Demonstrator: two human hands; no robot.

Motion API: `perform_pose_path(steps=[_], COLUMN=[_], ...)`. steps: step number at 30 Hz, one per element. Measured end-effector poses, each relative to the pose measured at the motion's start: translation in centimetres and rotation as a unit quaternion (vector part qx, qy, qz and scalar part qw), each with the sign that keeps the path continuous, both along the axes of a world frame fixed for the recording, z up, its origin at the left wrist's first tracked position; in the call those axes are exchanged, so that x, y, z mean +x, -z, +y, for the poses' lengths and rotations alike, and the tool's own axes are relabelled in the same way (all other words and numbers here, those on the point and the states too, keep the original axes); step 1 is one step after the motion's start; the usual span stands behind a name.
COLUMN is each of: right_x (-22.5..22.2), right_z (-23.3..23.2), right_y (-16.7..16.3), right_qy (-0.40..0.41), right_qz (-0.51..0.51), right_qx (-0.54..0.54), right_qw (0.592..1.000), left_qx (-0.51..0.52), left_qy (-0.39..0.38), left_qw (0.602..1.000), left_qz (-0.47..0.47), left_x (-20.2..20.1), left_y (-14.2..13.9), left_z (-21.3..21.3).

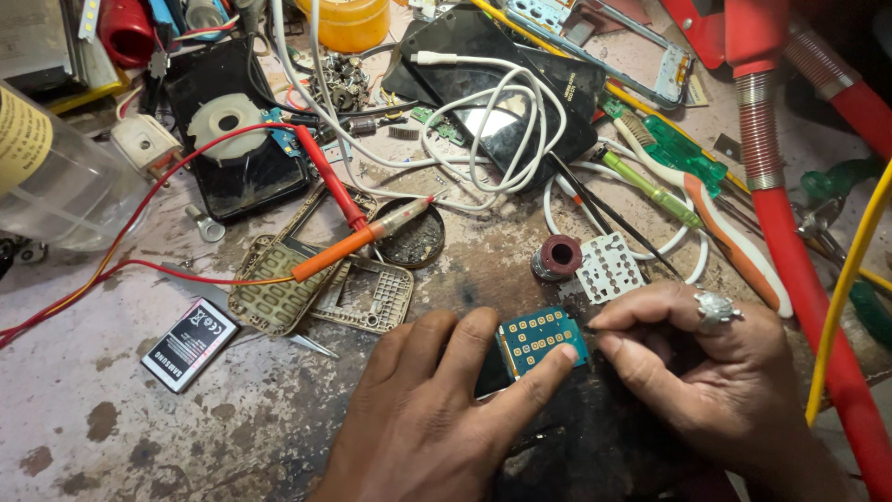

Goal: The person disassembles a feature phone, separating the keypad board and screen assembly from the housing. They probe the keypad circuit board with multimeter test leads, press the keypad contacts, clean the board with a toothbrush, and handle the keypad membrane and battery on a cluttered workbench.

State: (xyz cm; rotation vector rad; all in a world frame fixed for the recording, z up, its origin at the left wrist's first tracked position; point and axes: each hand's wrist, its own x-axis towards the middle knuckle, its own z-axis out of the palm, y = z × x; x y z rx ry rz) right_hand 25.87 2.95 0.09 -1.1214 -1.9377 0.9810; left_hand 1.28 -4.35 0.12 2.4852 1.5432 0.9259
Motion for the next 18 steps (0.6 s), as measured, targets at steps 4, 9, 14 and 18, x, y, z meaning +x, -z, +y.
perform_pose_path(steps=[4,9,14,18], right_x=[-0.2,-0.9,-0.5,0.2], right_z=[-0.1,0.1,-0.2,-0.4], right_y=[-0.4,-1.0,-1.9,-1.9], right_qy=[-0.014,0.034,0.042,-0.001], right_qz=[0.018,-0.008,-0.112,-0.175], right_qx=[0.003,0.051,0.017,0.097], right_qw=[1.0,0.998,0.993,0.98], left_qx=[-0.023,-0.035,-0.019,-0.013], left_qy=[-0.007,-0.004,0.01,0.013], left_qw=[1.0,0.999,0.999,1.0], left_qz=[-0.012,-0.019,-0.029,-0.024], left_x=[-0.2,-0.4,-0.5,-0.5], left_y=[-0.5,-0.6,-0.4,-0.3], left_z=[0.1,0.3,0.3,0.3])
